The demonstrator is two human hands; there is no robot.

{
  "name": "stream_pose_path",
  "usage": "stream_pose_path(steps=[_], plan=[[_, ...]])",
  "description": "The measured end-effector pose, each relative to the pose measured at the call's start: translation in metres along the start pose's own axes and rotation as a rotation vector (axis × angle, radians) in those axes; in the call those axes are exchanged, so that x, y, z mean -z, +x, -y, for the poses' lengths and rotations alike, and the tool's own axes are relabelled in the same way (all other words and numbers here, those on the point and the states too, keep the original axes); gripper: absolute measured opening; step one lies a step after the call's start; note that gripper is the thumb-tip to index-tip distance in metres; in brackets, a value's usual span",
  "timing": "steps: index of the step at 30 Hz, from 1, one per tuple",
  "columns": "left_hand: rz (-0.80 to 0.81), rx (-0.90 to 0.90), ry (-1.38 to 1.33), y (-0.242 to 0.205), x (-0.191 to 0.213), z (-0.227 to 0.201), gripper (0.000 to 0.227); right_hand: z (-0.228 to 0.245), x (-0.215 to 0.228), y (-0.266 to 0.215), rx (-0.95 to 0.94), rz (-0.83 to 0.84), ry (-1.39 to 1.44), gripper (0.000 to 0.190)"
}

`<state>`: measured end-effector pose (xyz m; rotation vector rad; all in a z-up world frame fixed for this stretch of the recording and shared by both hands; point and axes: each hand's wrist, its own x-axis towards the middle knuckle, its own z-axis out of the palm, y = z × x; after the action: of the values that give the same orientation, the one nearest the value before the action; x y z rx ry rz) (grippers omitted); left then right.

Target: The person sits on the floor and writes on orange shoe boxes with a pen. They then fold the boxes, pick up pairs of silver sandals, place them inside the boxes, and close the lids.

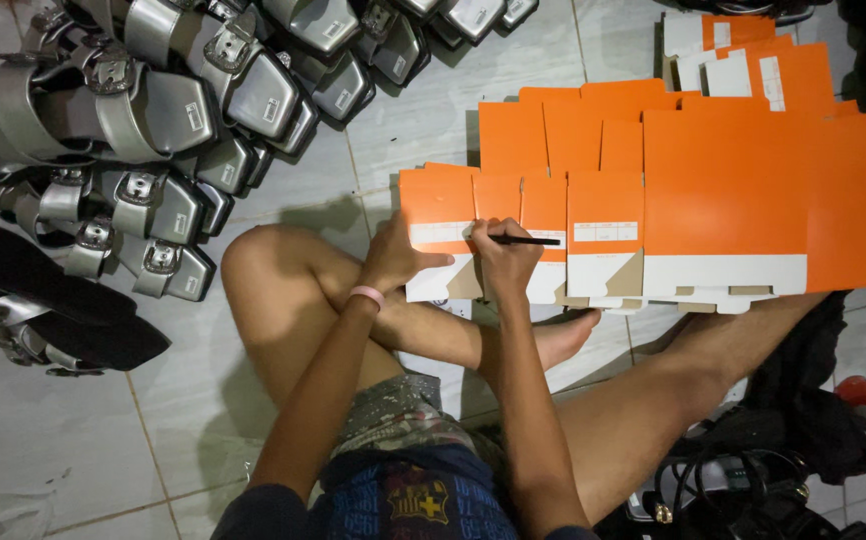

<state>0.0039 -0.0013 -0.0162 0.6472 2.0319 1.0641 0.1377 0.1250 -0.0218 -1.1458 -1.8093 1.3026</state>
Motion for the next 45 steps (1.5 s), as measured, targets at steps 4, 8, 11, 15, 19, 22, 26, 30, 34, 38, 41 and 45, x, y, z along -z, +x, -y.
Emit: stream_pose_path(steps=[4,8,11,15,19,22,26,30,34,38,41,45], plan=[[0.000,-0.042,0.003,-0.001,0.002,0.001,0.079,0.005,0.001,-0.001,-0.141,0.030,0.048,0.027],[-0.025,-0.060,0.034,0.003,-0.006,0.009,0.085,-0.001,0.000,0.001,-0.086,0.013,0.083,0.026],[-0.078,-0.071,0.018,-0.001,-0.011,0.019,0.092,-0.019,0.003,0.001,-0.093,0.040,0.045,0.030],[-0.174,-0.096,0.087,0.001,-0.026,0.018,0.093,-0.056,0.048,0.011,-0.125,-0.081,0.407,0.023],[-0.134,0.007,-0.288,-0.016,-0.065,0.009,0.073,-0.100,0.164,0.018,-0.146,-0.417,0.326,0.037],[-0.088,-0.186,-0.603,-0.008,-0.104,-0.024,0.054,-0.124,0.254,0.039,-0.068,-0.595,0.392,0.038],[-0.145,-0.080,-0.634,0.003,-0.127,-0.060,0.053,-0.151,0.334,0.057,0.267,-0.612,0.077,0.045],[-0.140,-0.084,-0.630,0.020,-0.124,-0.073,0.059,-0.171,0.373,0.101,0.041,-0.615,-0.684,0.053],[-0.105,-0.105,-0.641,0.023,-0.128,-0.057,0.054,-0.167,0.398,0.155,0.383,-0.498,-0.990,0.058],[-0.057,-0.187,-0.722,0.034,-0.118,-0.038,0.056,-0.140,0.378,0.163,-0.143,-0.095,-0.953,0.052],[-0.097,-0.063,-0.643,0.037,-0.106,-0.017,0.047,-0.138,0.330,0.124,0.271,0.015,-0.832,0.061],[-0.128,0.054,-0.692,0.041,-0.088,-0.008,0.043,-0.146,0.283,0.092,0.392,-0.064,-0.537,0.049]])
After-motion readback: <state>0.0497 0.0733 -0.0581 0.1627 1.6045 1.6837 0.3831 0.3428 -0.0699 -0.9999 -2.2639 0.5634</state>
